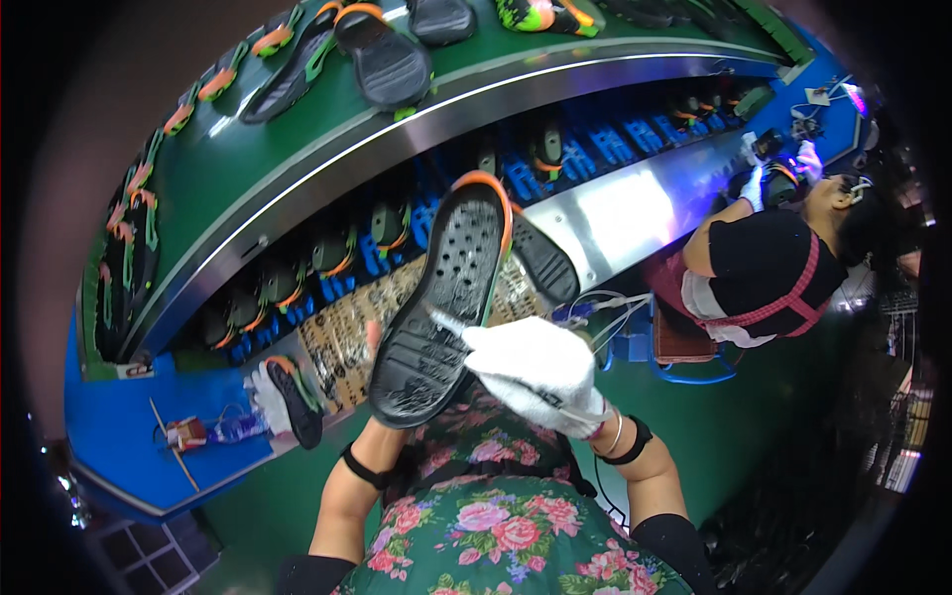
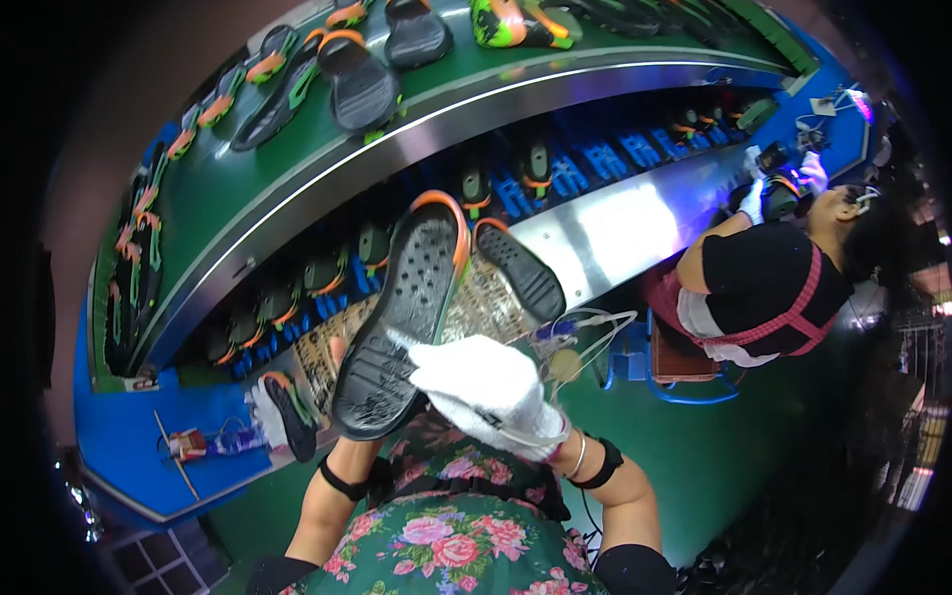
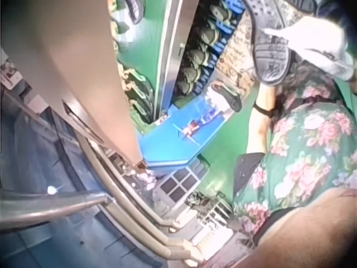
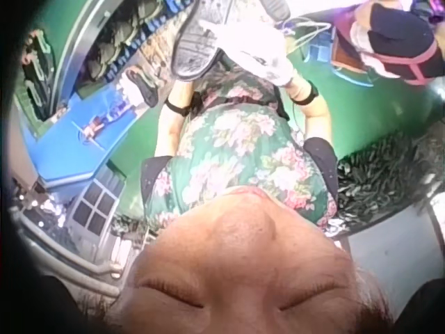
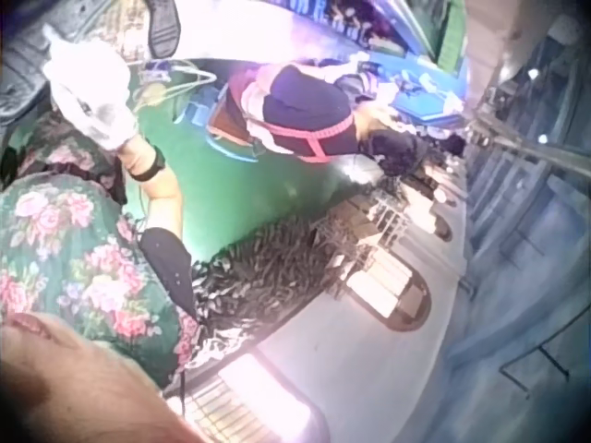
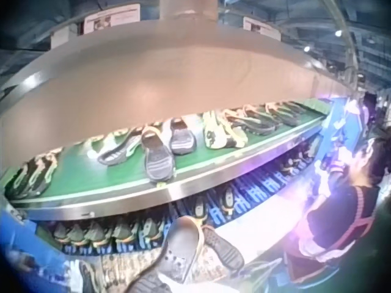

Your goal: Applying a liquid adhesive or primer to shoe soles using a manual brush on a production line.

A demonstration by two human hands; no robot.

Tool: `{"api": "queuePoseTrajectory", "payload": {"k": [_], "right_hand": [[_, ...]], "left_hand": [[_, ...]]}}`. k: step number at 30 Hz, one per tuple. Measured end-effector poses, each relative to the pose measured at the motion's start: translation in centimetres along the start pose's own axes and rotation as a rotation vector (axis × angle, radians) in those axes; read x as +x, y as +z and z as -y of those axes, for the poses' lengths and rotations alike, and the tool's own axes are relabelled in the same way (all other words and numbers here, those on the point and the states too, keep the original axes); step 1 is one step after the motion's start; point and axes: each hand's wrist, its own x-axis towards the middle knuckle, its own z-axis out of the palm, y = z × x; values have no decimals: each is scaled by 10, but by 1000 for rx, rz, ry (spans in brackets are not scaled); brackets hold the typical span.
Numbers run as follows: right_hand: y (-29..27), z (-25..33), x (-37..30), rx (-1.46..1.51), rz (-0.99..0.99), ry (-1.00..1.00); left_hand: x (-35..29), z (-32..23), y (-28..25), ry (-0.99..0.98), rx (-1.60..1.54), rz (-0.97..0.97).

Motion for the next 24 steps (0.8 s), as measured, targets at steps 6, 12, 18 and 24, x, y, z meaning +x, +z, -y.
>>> {"api": "queuePoseTrajectory", "payload": {"k": [6,12,18,24], "right_hand": [[-11,4,20,-59,-4,-59],[-3,-1,45,-184,-59,-136],[5,3,38,-220,90,-124],[-2,-2,32,85,79,33]], "left_hand": [[8,26,-19,56,205,-51],[14,45,3,-16,226,-99],[0,46,-19,-42,460,-127],[5,43,-19,-34,-108,99]]}}
